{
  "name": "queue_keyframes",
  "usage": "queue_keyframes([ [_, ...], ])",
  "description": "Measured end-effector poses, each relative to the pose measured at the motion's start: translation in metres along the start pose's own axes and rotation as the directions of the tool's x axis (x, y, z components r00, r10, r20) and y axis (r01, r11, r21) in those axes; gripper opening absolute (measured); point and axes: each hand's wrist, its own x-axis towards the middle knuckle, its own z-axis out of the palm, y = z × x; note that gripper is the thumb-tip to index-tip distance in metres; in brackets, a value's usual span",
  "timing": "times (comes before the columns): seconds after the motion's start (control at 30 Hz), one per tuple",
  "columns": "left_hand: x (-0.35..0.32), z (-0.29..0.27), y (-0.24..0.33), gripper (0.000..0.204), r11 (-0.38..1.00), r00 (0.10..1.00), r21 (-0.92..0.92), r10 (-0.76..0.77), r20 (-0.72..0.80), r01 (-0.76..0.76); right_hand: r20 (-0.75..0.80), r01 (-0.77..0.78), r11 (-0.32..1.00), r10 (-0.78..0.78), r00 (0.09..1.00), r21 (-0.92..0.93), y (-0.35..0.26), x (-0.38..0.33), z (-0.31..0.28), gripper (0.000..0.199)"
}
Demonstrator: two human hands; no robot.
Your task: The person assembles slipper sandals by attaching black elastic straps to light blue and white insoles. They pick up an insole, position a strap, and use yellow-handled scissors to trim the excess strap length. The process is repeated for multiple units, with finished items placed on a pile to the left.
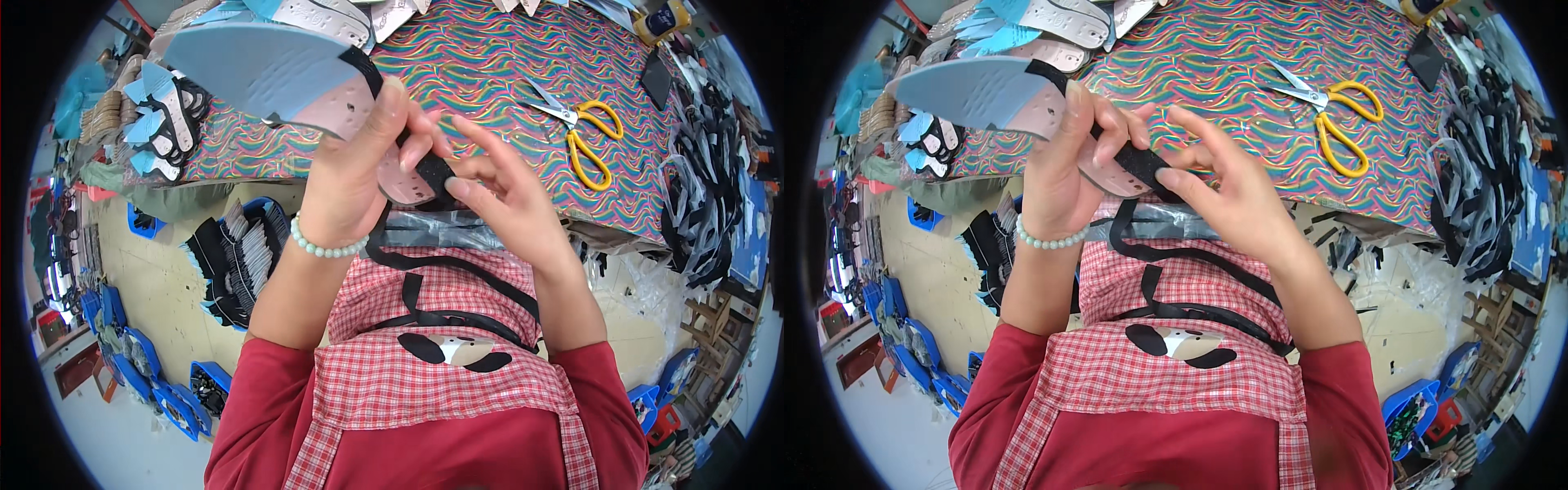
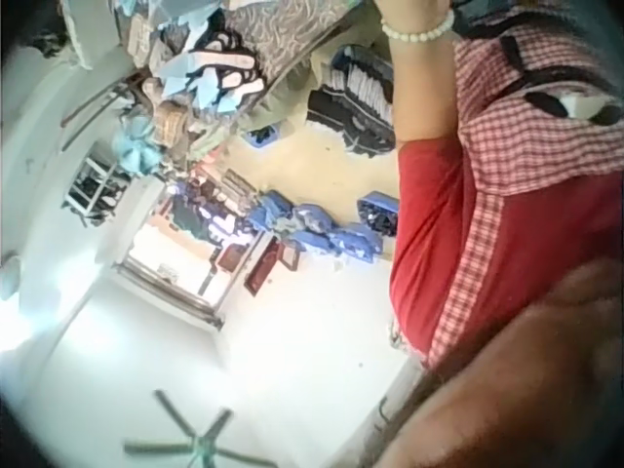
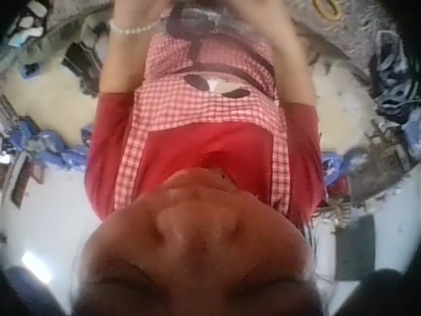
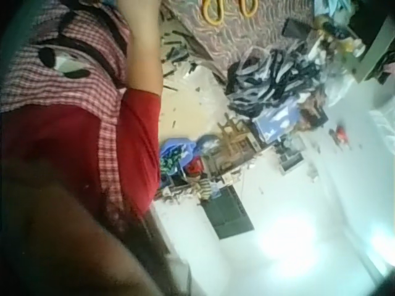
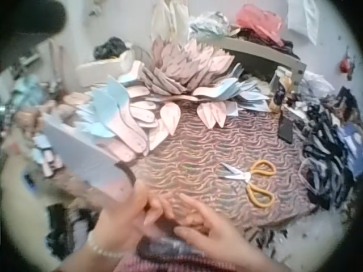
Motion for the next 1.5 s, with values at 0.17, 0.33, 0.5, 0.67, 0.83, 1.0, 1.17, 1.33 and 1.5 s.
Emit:
queue_keyframes([
  [0.17, -0.005, 0.002, -0.002, 0.039, 0.937, 0.997, -0.341, 0.071, -0.018, -0.073, -0.071, 0.435, 0.8, -0.504, 0.861, -0.413, -0.029, 0.001, -0.001, 0.03],
  [0.33, -0.006, 0.0, 0.01, 0.041, 0.772, 0.991, -0.635, 0.098, 0.087, -0.021, 0.048, 0.417, 0.662, -0.5, 0.865, -0.622, -0.003, -0.009, 0.014, 0.042],
  [0.5, -0.002, 0.018, 0.0, 0.035, 0.765, 0.999, -0.644, 0.031, -0.007, -0.029, -0.31, 0.397, 0.882, -0.463, 0.831, -0.255, 0.017, -0.011, 0.064, 0.043],
  [0.67, -0.032, -0.016, -0.023, 0.027, 0.97, 0.975, 0.154, 0.204, -0.089, -0.189, -0.165, 0.297, 0.842, -0.405, 0.899, -0.451, -0.022, 0.009, -0.006, 0.024],
  [0.83, -0.023, 0.0, 0.031, 0.033, 0.184, 0.859, 0.88, 0.373, 0.35, -0.438, 0.254, 0.485, 0.573, -0.438, 0.863, -0.66, -0.065, -0.003, -0.031, 0.024],
  [1.0, -0.008, 0.009, 0.04, 0.022, 0.338, 0.853, 0.783, 0.2, 0.482, -0.521, 0.434, 0.622, 0.413, -0.464, 0.773, -0.666, -0.091, 0.008, -0.031, 0.042],
  [1.17, -0.029, 0.019, 0.04, 0.012, 0.682, 0.978, 0.706, 0.078, 0.194, -0.194, 0.029, 0.536, 0.734, -0.579, 0.815, -0.417, -0.096, 0.004, -0.031, 0.051],
  [1.33, -0.042, 0.026, 0.03, 0.039, 0.933, 0.999, 0.357, 0.053, -0.004, -0.048, -0.292, 0.58, 0.766, -0.643, 0.708, -0.279, -0.046, -0.003, -0.003, 0.02],
  [1.5, -0.037, 0.04, 0.017, 0.05, 0.959, 0.979, 0.262, 0.151, -0.139, -0.111, -0.276, 0.606, 0.732, -0.679, 0.68, -0.311, -0.021, 0.006, 0.026, 0.013],
])
